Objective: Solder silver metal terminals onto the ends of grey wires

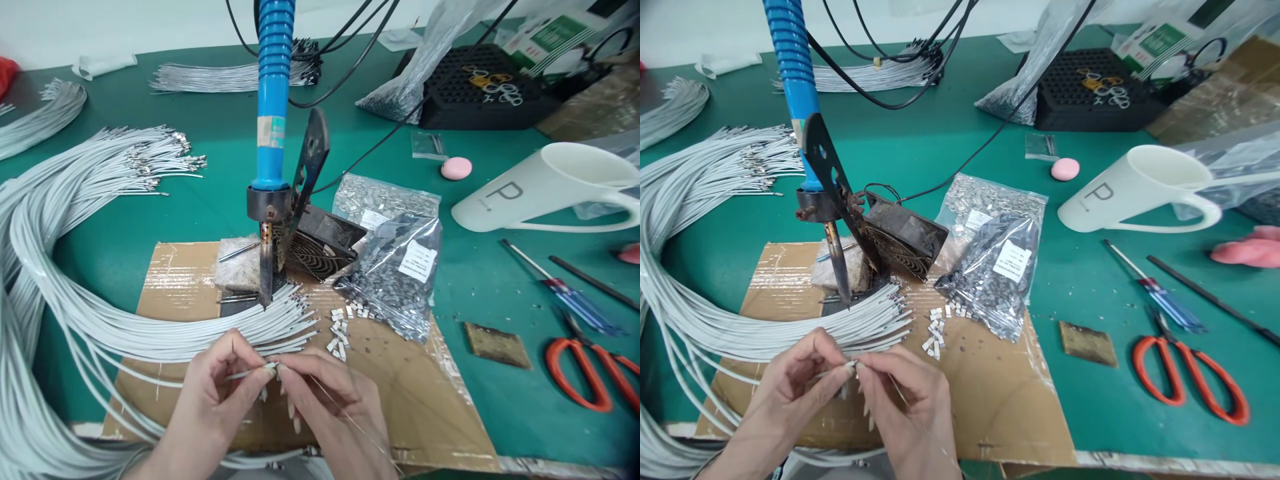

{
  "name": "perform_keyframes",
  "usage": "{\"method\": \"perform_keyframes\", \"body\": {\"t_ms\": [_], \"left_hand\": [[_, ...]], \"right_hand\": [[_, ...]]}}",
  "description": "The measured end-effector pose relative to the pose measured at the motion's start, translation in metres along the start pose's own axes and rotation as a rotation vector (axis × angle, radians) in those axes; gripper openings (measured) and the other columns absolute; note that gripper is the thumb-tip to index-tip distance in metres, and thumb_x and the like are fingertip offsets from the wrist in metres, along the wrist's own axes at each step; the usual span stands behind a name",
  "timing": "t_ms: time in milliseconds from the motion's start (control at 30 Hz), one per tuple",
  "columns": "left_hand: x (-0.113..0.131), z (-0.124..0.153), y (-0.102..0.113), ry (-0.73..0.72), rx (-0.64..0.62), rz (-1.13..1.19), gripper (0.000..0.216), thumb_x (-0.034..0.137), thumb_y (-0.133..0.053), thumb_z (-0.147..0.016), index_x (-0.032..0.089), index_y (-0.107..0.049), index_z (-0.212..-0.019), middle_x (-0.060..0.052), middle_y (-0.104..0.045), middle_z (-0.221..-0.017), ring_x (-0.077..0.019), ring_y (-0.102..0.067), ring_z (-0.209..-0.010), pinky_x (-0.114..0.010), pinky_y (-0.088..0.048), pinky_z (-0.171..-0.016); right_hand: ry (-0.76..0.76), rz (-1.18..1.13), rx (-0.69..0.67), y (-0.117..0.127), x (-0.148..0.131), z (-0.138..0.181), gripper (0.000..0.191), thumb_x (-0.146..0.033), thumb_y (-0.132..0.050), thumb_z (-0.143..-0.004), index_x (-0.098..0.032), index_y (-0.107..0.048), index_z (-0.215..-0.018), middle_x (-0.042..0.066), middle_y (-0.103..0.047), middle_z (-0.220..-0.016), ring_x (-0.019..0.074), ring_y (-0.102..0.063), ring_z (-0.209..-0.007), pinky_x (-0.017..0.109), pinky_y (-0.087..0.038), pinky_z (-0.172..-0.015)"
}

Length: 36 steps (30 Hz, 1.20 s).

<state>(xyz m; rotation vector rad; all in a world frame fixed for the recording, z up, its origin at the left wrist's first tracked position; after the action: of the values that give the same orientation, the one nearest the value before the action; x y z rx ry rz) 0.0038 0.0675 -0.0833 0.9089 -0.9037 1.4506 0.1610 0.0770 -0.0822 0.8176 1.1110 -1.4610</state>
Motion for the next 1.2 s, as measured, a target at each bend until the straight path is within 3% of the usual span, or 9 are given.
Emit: {"method": "perform_keyframes", "body": {"t_ms": [200, 400, 567, 733, 933, 1033, 1200], "left_hand": [[0.004, 0.001, -0.001, -0.035, 0.002, -0.017, 0.023, 0.031, -0.081, -0.091, 0.021, -0.067, -0.077, 0.003, -0.069, -0.070, -0.0121, -0.059, -0.066, -0.019, -0.046, -0.062], [0.010, 0.003, -0.002, -0.092, 0.000, -0.121, 0.020, 0.027, -0.075, -0.093, 0.022, -0.067, -0.075, 0.001, -0.070, -0.071, -0.0153, -0.061, -0.068, -0.024, -0.048, -0.065], [0.010, 0.005, -0.003, -0.080, -0.046, -0.164, 0.024, 0.032, -0.073, -0.095, 0.022, -0.066, -0.074, 0.002, -0.063, -0.066, -0.0145, -0.050, -0.062, -0.025, -0.039, -0.059], [0.013, 0.007, -0.004, 0.006, -0.091, -0.174, 0.031, 0.040, -0.070, -0.096, 0.021, -0.064, -0.073, 0.004, -0.051, -0.063, -0.0136, -0.039, -0.059, -0.027, -0.029, -0.054], [0.009, 0.004, -0.005, 0.074, -0.163, -0.225, 0.030, 0.042, -0.067, -0.096, 0.021, -0.059, -0.076, 0.006, -0.045, -0.062, -0.0131, -0.033, -0.058, -0.027, -0.024, -0.053], [0.009, 0.004, -0.004, 0.068, -0.101, -0.269, 0.029, 0.040, -0.070, -0.093, 0.021, -0.059, -0.074, 0.006, -0.046, -0.060, -0.0124, -0.033, -0.057, -0.027, -0.021, -0.053], [0.007, 0.009, -0.005, 0.048, 0.017, -0.248, 0.036, 0.050, -0.069, -0.094, 0.020, -0.061, -0.077, 0.006, -0.043, -0.059, -0.0117, -0.033, -0.056, -0.026, -0.020, -0.052]], "right_hand": [[-0.026, -0.045, 0.000, -0.002, 0.002, 0.000, 0.014, -0.040, -0.081, -0.087, -0.030, -0.091, -0.090, -0.003, -0.055, -0.063, 0.0090, -0.048, -0.051, 0.021, -0.039, -0.050], [-0.151, -0.128, -0.008, -0.001, 0.012, 0.001, 0.030, -0.054, -0.088, -0.078, -0.024, -0.090, -0.082, -0.002, -0.057, -0.061, 0.0083, -0.047, -0.047, 0.020, -0.044, -0.044], [-0.155, -0.054, -0.051, 0.003, 0.017, -0.001, 0.026, -0.048, -0.085, -0.081, -0.022, -0.088, -0.079, -0.001, -0.061, -0.059, 0.0094, -0.050, -0.045, 0.020, -0.044, -0.041], [-0.024, 0.116, -0.113, 0.004, 0.003, -0.005, 0.014, -0.028, -0.078, -0.084, -0.022, -0.085, -0.073, -0.003, -0.063, -0.059, 0.0086, -0.052, -0.049, 0.019, -0.042, -0.046], [0.126, 0.388, -0.281, -0.006, -0.017, -0.007, 0.021, -0.027, -0.068, -0.091, -0.019, -0.085, -0.082, 0.002, -0.070, -0.063, 0.0130, -0.058, -0.056, 0.022, -0.044, -0.051], [0.161, 0.430, -0.218, -0.005, -0.021, -0.008, 0.022, -0.025, -0.067, -0.089, -0.018, -0.083, -0.076, 0.003, -0.070, -0.061, 0.0137, -0.060, -0.055, 0.022, -0.046, -0.051], [0.186, 0.276, 0.026, 0.000, -0.019, -0.004, 0.019, -0.023, -0.070, -0.084, -0.021, -0.079, -0.067, -0.003, -0.063, -0.051, 0.0100, -0.052, -0.042, 0.019, -0.041, -0.039]]}}
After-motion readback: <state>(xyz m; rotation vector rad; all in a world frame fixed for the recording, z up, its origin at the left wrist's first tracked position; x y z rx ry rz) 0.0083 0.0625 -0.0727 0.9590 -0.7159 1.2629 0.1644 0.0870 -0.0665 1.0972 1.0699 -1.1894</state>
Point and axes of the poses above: each hand's wrist, its own z-axis away from the middle knuckle, its own y-axis out of the back of the hand, x = y × z, the point moved 9 cm from there along -z, towards the middle knuckle
